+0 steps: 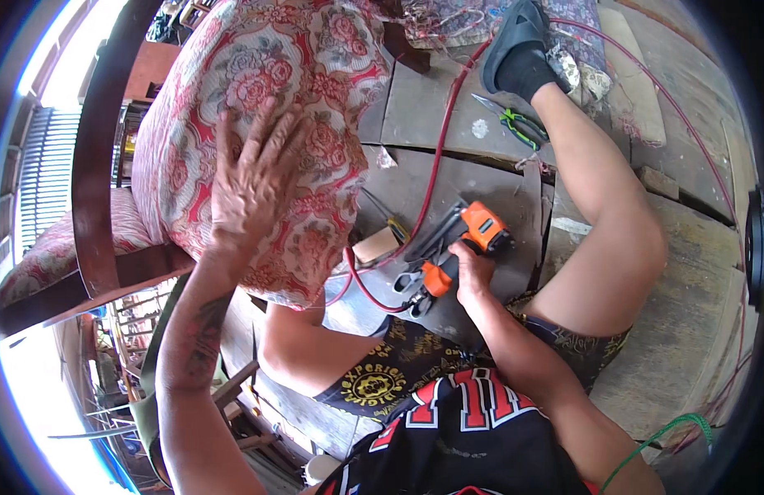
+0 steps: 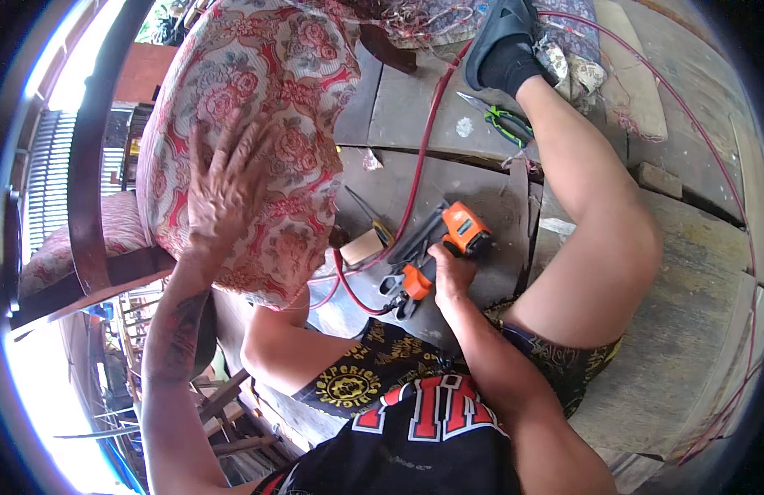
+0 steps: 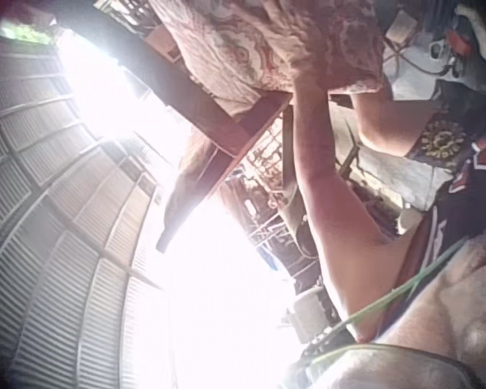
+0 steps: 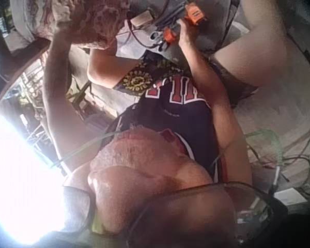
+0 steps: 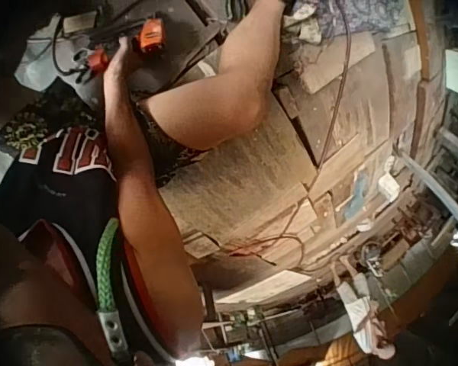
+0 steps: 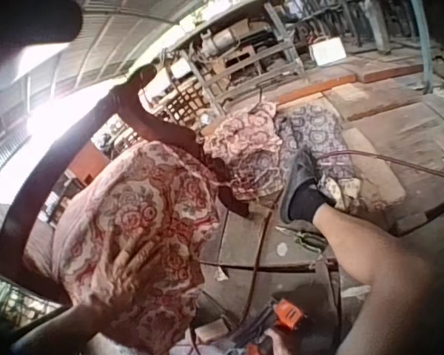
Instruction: Replacing the fabric covering on the back of a wooden chair using a stapler and pliers.
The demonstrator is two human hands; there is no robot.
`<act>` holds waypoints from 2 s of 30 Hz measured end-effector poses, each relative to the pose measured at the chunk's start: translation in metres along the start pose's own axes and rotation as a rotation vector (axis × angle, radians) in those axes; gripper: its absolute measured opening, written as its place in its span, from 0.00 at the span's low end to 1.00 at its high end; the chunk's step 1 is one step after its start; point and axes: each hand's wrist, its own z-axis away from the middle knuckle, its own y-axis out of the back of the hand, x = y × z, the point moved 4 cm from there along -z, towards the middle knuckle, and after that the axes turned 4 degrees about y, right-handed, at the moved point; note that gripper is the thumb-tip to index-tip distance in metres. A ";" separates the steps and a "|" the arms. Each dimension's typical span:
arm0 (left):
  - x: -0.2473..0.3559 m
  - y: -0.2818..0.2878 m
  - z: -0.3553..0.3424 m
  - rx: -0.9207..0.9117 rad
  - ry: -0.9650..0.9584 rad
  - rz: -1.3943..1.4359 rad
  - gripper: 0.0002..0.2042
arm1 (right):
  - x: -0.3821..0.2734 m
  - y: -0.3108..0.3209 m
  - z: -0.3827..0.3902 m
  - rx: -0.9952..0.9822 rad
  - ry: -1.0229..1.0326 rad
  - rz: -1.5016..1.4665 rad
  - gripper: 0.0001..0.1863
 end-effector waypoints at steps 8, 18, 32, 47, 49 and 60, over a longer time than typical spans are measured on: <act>0.001 -0.007 -0.001 0.022 0.009 0.019 0.30 | -0.072 -0.043 -0.001 0.068 -0.145 -0.292 0.11; 0.002 -0.005 -0.004 -0.008 0.044 0.038 0.30 | -0.161 -0.158 -0.001 -0.639 0.449 0.125 0.19; -0.001 -0.016 -0.001 -0.008 0.068 0.035 0.30 | -0.213 -0.177 -0.003 -0.981 0.683 0.316 0.21; -0.001 -0.012 -0.005 -0.059 0.074 0.059 0.30 | -0.312 -0.158 -0.008 -1.109 1.057 0.590 0.24; 0.000 -0.010 -0.005 -0.032 0.067 0.031 0.30 | -0.285 -0.166 -0.018 -1.155 0.844 0.947 0.30; 0.000 -0.018 -0.004 -0.071 0.100 0.006 0.32 | -0.204 -0.201 -0.051 -1.034 1.562 0.580 0.10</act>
